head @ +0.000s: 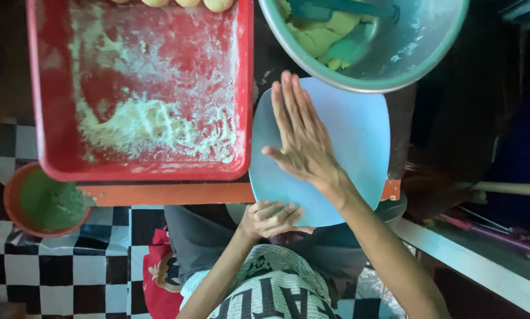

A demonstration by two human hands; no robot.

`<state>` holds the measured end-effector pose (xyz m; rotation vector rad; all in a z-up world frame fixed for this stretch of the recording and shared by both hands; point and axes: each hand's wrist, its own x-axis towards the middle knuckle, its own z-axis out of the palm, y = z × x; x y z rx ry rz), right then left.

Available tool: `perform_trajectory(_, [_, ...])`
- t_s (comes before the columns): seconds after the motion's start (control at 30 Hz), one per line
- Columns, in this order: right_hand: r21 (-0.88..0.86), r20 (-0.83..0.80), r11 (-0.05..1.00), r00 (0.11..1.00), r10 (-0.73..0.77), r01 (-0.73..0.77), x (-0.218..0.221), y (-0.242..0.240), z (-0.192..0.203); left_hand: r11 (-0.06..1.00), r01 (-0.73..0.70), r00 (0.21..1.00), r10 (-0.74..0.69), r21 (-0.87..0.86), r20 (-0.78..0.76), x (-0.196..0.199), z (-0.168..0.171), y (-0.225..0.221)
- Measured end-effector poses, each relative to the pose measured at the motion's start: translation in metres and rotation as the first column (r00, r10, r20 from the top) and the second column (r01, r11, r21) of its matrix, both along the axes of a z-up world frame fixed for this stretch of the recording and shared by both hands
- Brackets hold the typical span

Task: Portioning dough from a mixing bowl and shaping it into flattened rounds on a plate.

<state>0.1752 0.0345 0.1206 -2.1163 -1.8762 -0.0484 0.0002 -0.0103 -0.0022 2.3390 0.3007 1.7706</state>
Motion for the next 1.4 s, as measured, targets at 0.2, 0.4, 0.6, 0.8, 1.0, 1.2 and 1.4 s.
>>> perform_trajectory(0.2, [-0.071,0.001,0.997,1.0,-0.007,0.008,-0.024,-0.058,0.014,0.999,0.051,0.998,-0.051,0.018,-0.047,-0.007,0.017,0.003])
perform_trajectory(0.4, [-0.162,-0.064,0.987,0.998,-0.014,0.003,-0.052,-0.127,0.037,0.996,0.094,0.984,-0.094,-0.007,-0.151,-0.017,0.002,-0.006])
perform_trajectory(0.6, [-0.21,-0.086,0.977,0.996,0.0,-0.018,-0.074,-0.187,0.054,0.997,0.077,0.97,-0.082,-0.032,-0.227,-0.023,0.02,-0.006])
perform_trajectory(0.8, [-0.332,-0.19,0.943,0.977,-0.098,0.03,-0.089,-0.21,0.066,0.983,0.153,0.972,-0.131,0.102,-0.197,-0.024,0.049,0.011])
perform_trajectory(1.0, [-0.365,-0.085,0.93,0.994,-0.069,0.033,-0.09,-0.206,0.069,0.987,0.126,0.98,-0.108,0.1,-0.164,-0.019,0.034,0.006])
perform_trajectory(1.2, [-0.34,-0.045,0.939,0.996,-0.073,0.053,-0.086,-0.188,0.058,0.988,0.11,0.986,-0.096,0.104,-0.134,-0.014,0.026,0.007])
perform_trajectory(1.4, [-0.302,-0.201,0.953,0.977,-0.069,0.005,-0.065,-0.16,0.051,0.979,0.164,0.975,-0.143,0.122,-0.168,-0.014,0.021,0.015])
